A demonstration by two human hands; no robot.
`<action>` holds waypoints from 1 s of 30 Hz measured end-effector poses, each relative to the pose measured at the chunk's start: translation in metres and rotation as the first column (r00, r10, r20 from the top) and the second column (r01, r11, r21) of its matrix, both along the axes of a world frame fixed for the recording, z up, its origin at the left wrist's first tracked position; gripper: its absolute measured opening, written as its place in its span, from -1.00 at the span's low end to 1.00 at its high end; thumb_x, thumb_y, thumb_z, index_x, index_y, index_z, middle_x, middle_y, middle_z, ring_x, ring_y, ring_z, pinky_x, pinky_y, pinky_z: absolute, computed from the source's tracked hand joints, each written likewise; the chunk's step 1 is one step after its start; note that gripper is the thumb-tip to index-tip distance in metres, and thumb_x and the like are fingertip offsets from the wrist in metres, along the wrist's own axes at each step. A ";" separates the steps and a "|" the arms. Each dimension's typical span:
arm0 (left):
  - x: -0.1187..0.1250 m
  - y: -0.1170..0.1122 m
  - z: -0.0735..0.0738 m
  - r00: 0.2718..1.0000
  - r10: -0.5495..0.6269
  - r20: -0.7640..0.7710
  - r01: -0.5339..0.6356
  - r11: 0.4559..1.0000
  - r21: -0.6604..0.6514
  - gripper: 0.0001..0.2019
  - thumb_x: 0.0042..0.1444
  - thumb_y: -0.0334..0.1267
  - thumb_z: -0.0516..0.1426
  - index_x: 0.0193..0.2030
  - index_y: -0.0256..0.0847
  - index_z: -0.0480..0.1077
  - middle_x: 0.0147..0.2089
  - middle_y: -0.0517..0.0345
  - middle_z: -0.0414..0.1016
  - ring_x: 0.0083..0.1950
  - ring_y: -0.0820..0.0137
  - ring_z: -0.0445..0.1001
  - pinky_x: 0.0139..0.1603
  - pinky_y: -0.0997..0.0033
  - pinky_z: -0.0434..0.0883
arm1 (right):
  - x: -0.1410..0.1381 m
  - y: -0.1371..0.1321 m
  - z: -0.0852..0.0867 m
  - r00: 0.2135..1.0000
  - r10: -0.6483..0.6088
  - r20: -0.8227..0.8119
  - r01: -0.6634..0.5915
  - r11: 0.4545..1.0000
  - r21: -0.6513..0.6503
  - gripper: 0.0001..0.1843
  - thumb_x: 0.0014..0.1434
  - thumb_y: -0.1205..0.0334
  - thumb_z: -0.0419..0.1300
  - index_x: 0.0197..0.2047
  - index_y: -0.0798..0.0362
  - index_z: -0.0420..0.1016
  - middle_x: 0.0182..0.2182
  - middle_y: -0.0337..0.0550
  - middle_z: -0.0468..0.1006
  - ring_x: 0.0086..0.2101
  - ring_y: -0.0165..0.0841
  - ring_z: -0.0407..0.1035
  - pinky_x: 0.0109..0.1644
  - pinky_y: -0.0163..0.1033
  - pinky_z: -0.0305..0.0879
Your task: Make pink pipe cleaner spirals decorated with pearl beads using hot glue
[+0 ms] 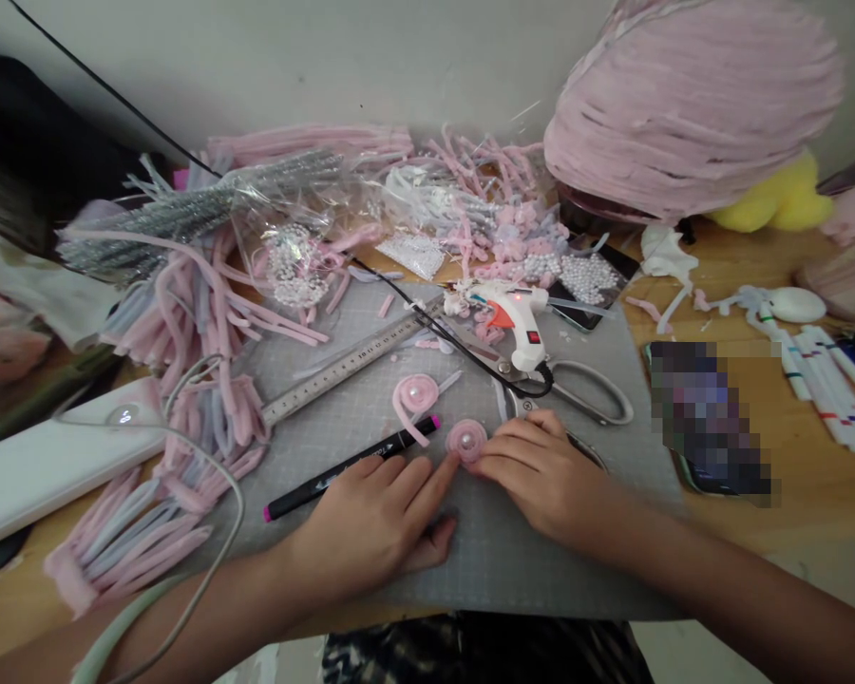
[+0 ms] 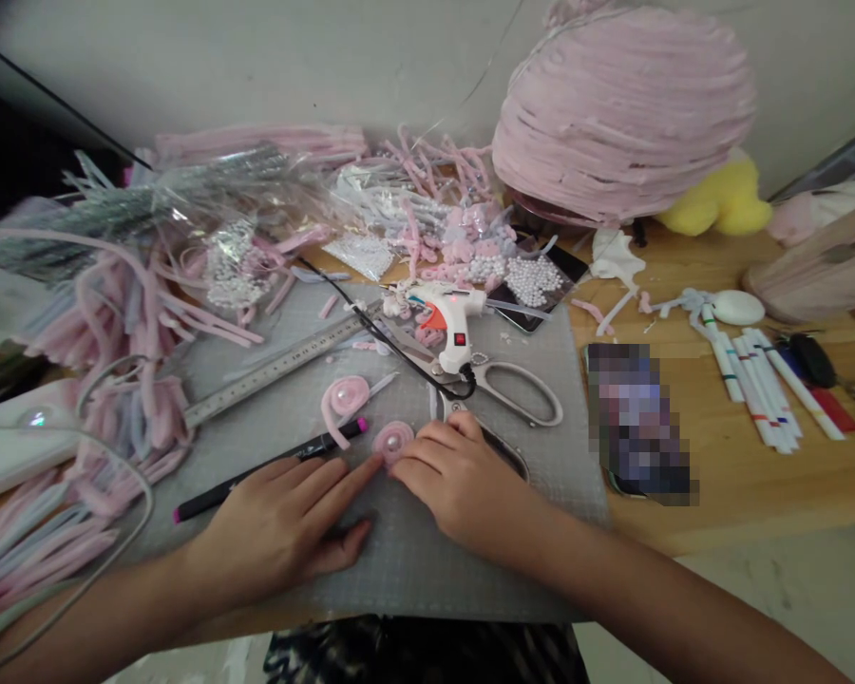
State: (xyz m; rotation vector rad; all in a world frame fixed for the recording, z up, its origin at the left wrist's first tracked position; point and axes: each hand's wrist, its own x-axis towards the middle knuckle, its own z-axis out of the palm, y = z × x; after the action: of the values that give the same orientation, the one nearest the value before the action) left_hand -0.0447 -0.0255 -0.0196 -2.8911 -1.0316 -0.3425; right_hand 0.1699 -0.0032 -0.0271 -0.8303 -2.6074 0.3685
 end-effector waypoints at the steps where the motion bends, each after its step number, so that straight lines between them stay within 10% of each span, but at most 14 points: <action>1: 0.001 0.000 0.000 1.000 0.007 -0.006 -0.007 1.000 -0.009 -0.62 0.09 -0.17 0.03 0.00 -0.37 0.33 -0.47 0.16 0.45 -0.52 0.41 0.41 -0.55 0.41 0.28 | 0.000 0.000 0.000 1.000 0.002 -0.005 -0.002 1.000 -0.001 -0.75 0.26 0.40 -0.06 -0.18 0.13 0.43 -0.26 -0.10 0.53 -0.24 -0.34 0.28 -0.12 -0.15 0.03; 17: 0.001 0.010 0.001 1.000 0.005 0.013 -0.003 0.986 -0.167 -0.64 -0.02 -0.26 0.06 -0.04 -0.30 0.32 -0.39 0.15 0.47 -0.44 0.33 0.44 -0.49 0.33 0.36 | -0.011 0.002 0.012 0.969 -0.167 0.180 0.156 0.985 0.074 -0.76 0.26 0.32 -0.03 -0.11 0.11 0.43 -0.19 -0.09 0.51 -0.22 -0.30 0.31 -0.15 -0.12 -0.02; 30: -0.003 0.012 -0.002 0.996 -0.071 0.056 0.078 0.987 -0.142 -0.67 0.03 -0.33 0.02 -0.05 -0.35 0.39 0.05 0.00 0.45 -0.22 0.28 0.42 -0.34 0.30 0.43 | -0.011 0.003 0.008 0.967 -0.153 0.205 0.141 0.987 0.077 -0.76 0.24 0.31 -0.01 -0.12 0.13 0.43 -0.21 -0.08 0.52 -0.19 -0.26 0.27 -0.15 -0.09 -0.03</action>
State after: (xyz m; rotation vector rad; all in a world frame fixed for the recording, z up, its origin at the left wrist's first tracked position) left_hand -0.0474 -0.0132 -0.0219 -3.0709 -0.9970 -0.3611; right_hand 0.1592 -0.0001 -0.0191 -1.0869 -2.7101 0.1653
